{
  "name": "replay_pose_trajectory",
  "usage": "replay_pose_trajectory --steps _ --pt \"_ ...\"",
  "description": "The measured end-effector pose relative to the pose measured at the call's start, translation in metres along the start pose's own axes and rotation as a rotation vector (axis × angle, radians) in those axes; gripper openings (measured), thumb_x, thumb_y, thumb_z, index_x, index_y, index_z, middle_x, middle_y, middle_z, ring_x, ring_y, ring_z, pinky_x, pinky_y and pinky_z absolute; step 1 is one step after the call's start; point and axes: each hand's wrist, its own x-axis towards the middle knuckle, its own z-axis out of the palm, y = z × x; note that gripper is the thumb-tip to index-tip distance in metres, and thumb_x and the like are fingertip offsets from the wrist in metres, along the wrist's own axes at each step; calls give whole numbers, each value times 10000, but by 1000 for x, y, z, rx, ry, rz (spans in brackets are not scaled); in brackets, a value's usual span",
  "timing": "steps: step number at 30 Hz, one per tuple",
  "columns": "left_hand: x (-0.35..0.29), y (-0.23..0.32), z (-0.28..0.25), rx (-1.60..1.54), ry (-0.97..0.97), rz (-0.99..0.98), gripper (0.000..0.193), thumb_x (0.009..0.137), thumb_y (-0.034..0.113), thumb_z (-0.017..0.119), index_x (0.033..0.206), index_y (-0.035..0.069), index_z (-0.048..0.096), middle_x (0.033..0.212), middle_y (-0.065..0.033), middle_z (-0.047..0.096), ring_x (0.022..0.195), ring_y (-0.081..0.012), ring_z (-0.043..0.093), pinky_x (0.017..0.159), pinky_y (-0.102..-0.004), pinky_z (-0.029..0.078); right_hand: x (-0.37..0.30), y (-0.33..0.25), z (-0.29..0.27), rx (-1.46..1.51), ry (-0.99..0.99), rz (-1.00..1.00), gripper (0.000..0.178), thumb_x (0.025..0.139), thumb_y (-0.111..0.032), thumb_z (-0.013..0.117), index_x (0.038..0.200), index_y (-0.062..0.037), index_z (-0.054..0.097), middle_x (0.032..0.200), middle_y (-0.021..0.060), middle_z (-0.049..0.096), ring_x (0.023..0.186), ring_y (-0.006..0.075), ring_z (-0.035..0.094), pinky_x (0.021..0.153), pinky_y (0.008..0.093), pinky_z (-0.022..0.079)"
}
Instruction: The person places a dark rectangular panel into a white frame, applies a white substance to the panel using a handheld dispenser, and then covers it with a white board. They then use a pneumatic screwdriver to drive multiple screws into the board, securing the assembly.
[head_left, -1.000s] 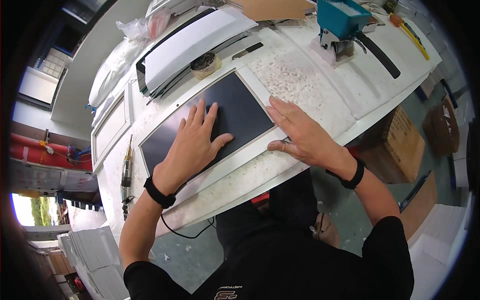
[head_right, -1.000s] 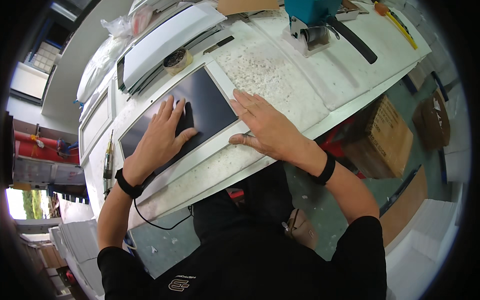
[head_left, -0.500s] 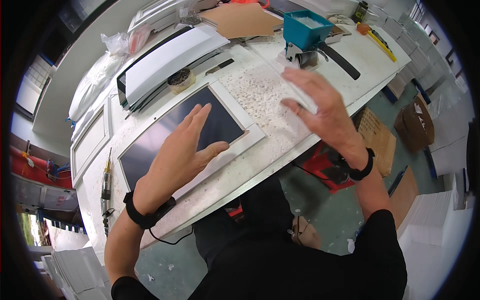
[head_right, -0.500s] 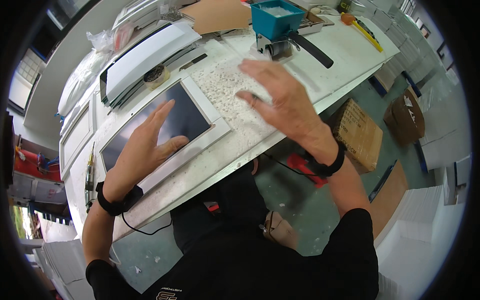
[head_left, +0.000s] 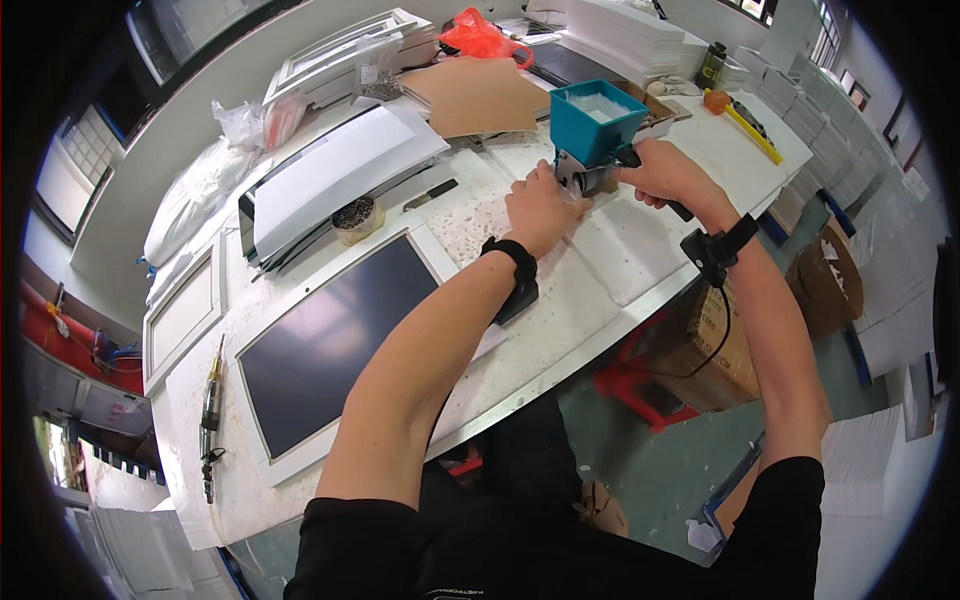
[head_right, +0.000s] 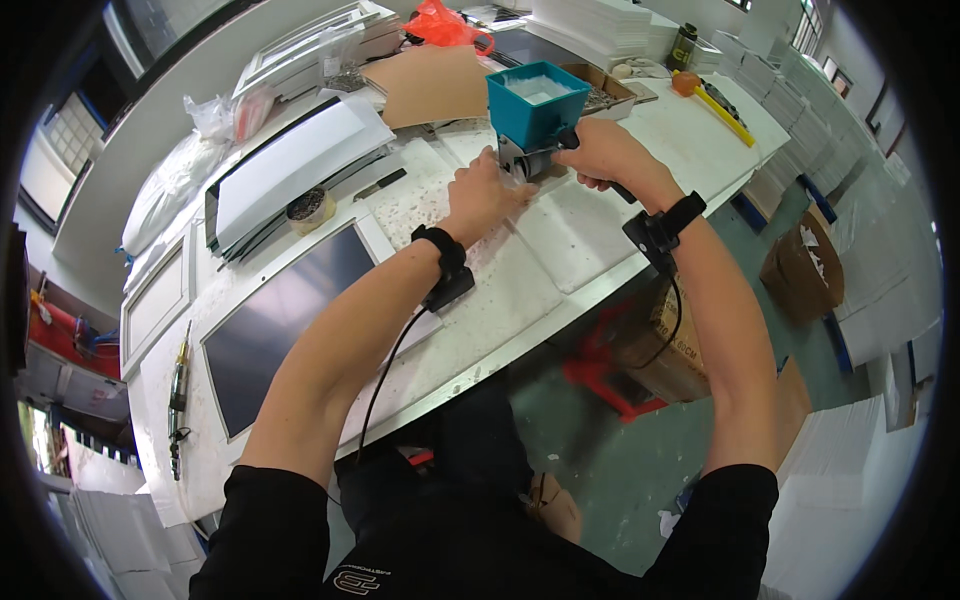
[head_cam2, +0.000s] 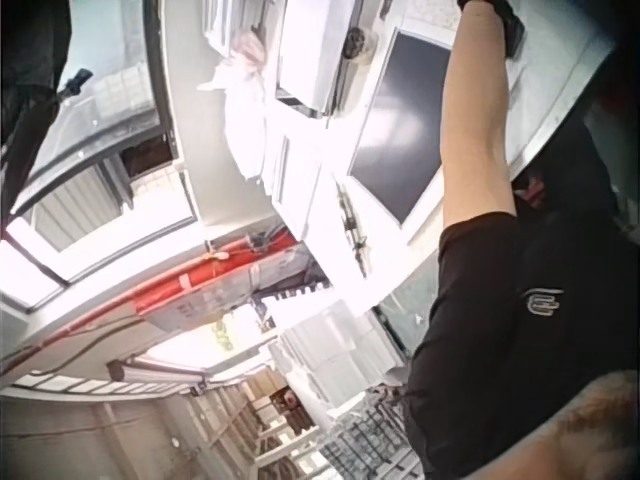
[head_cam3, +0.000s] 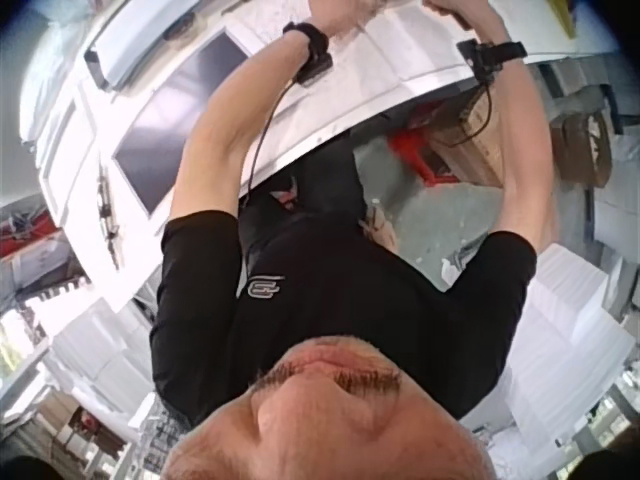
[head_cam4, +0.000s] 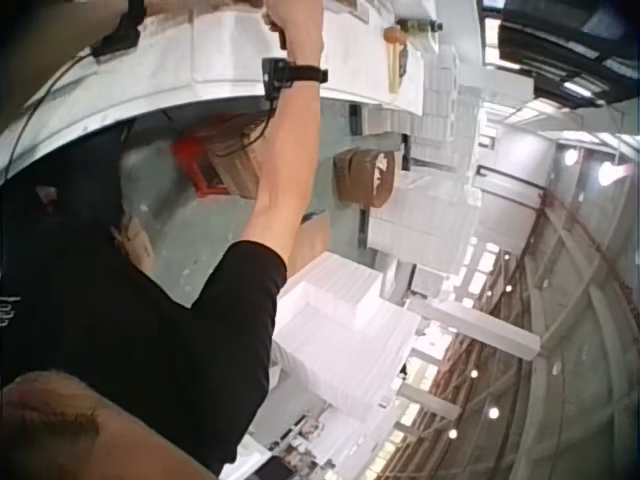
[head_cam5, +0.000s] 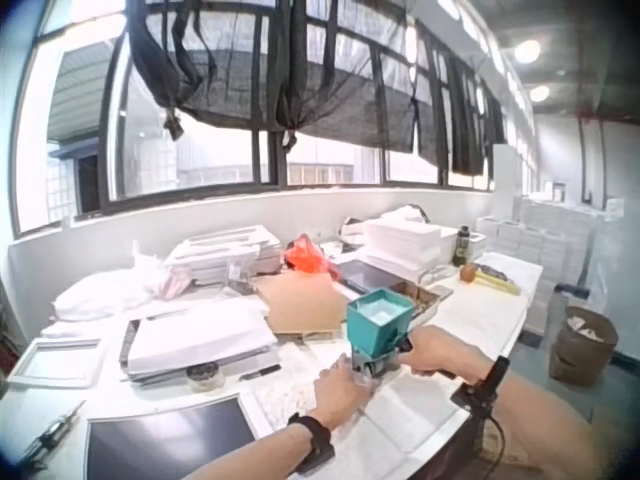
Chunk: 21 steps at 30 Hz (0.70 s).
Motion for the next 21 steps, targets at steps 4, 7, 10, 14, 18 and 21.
replay_pose_trajectory --steps 4,7,10,14,18,21 --pt "2 3 3 -14 14 -46 801 760 475 842 1327 12 516 1301 -193 623 1233 -400 538 1011 -514 446 -5 0 -1 -14 79 -39 430 906 -378 710 904 46 645 660 87 656 488 170 615 454 305 507" --pt "3 5 6 -27 13 -35 801 753 469 845 1320 3 523 1293 -189 626 1232 -395 537 1019 -509 441 -13 4 -13 -17 125 -25 444 909 -406 697 899 34 639 646 68 626 480 154 591 445 300 477" --pt "5 7 0 33 -4 -40 796 771 479 834 1321 -5 524 1290 -191 625 1235 -390 547 1017 -494 460 -37 -13 -37 53 252 -75 446 891 -414 696 907 30 663 631 50 608 467 142 571 446 301 477" --pt "-14 -6 -28 79 -44 43 749 827 476 796 1302 -33 520 1247 -228 640 1152 -418 618 953 -510 505 -44 -22 -56 263 251 -253 390 924 -428 672 880 -42 641 607 -15 494 448 74 461 422 248 361" --pt "-123 10 -96 33 -219 372 583 954 307 663 1380 -44 474 1263 -261 627 1103 -457 625 916 -523 519 -71 -43 -50 286 188 -383 355 928 -399 709 875 -55 641 591 -28 480 469 50 437 430 239 330" --pt "-213 -7 -144 -47 -230 457 541 969 224 635 1443 15 479 1346 -199 623 1158 -397 620 966 -494 501 -69 -49 -33 199 219 -575 371 875 -252 835 1094 -21 644 756 60 647 694 98 621 653 262 509"
